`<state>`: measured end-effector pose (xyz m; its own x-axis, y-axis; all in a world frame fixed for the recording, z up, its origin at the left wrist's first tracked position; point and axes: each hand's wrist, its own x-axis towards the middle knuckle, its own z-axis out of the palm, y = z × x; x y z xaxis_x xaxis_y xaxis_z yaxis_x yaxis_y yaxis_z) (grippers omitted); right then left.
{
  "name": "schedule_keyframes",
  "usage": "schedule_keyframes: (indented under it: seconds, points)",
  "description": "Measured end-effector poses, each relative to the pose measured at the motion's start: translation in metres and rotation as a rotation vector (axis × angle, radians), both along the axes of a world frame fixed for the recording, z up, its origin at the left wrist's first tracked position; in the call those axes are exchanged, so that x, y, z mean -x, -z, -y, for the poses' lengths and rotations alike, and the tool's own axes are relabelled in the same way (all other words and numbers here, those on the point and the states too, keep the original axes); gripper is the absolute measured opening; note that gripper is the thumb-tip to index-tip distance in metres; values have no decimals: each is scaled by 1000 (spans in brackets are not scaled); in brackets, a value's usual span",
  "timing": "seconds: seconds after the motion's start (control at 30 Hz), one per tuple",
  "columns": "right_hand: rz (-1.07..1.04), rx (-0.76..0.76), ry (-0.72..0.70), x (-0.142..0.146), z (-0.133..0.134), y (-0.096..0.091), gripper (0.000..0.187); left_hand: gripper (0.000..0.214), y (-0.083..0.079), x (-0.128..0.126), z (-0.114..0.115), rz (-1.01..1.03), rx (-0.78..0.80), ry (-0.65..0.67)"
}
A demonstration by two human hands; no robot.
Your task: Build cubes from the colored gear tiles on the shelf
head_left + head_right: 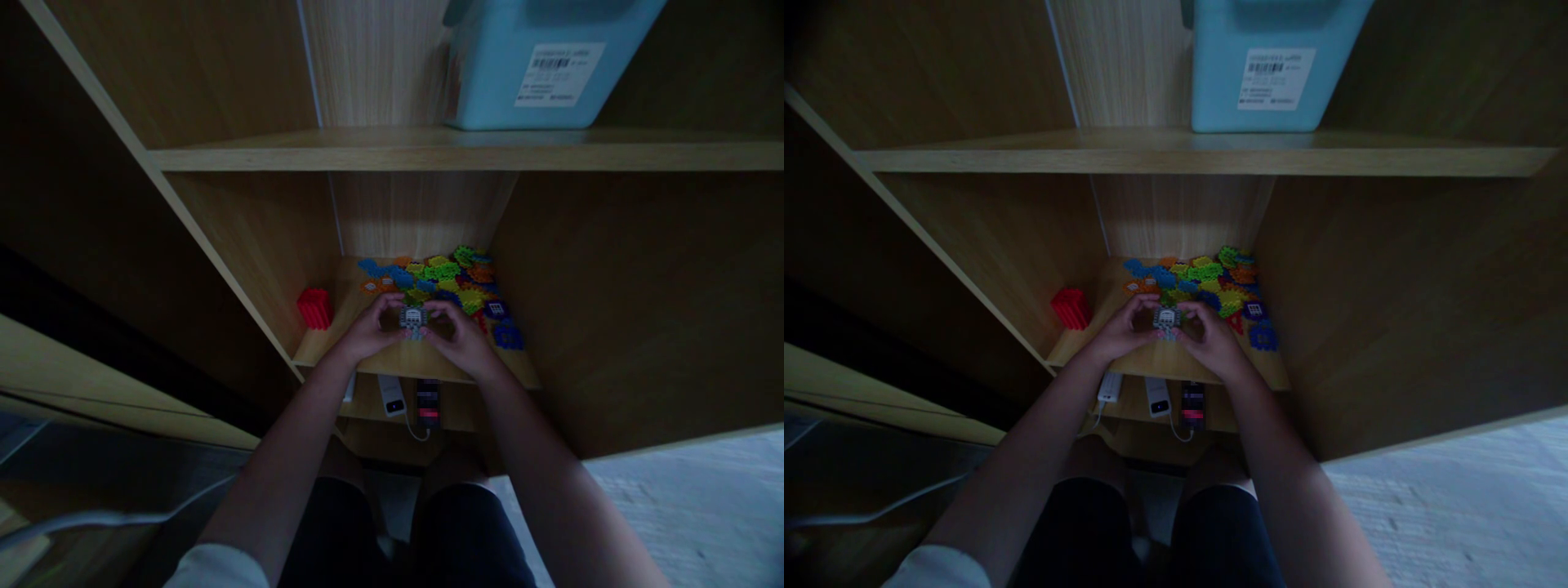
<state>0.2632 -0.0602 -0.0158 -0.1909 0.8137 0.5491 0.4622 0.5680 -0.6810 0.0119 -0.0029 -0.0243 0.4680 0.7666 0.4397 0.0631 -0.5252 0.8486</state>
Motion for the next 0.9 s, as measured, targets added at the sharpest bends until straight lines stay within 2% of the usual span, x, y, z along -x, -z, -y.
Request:
schedule_keyframes:
  seconds: [0.9]
  points:
    - [19,19,23,0,2,-4,42,80,1,-1,0,16,-11,2]
